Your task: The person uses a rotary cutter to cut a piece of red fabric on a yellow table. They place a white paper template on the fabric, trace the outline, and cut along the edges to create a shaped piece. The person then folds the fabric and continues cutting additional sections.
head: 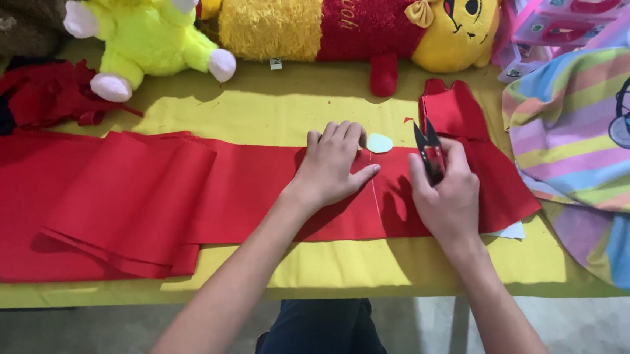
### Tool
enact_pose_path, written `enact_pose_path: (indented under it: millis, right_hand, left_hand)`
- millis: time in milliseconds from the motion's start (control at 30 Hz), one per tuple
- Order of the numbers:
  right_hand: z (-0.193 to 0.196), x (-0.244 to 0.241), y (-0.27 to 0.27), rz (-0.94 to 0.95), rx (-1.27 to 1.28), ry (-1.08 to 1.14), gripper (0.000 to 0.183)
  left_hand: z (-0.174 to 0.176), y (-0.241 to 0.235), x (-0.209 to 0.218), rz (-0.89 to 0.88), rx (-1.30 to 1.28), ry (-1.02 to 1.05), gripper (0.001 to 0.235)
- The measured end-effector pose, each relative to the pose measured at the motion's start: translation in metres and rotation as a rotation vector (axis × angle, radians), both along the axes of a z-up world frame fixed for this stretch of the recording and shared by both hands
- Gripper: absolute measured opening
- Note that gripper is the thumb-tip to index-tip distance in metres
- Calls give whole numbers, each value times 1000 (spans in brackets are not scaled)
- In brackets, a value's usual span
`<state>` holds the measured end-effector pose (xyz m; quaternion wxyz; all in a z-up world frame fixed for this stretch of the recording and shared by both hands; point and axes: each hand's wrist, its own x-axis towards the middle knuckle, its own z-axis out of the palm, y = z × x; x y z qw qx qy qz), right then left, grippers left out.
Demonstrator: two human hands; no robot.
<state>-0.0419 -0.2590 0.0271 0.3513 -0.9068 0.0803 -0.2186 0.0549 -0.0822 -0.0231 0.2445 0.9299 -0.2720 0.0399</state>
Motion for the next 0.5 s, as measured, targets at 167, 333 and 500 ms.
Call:
enact_pose_path:
  millis: [167, 333, 500]
  right_hand:
    - [-1, 46, 2, 62, -169, 243, 43]
    - [-5, 69, 6, -25, -317, 459, 40]
    - [-5, 63, -4, 4, 37, 186, 28]
  left_hand:
    - [-5, 2, -3, 8, -85, -11, 49]
    - [0, 3, -4, 34, -83, -28, 50]
    - [5, 10, -4, 50, -53, -50, 37]
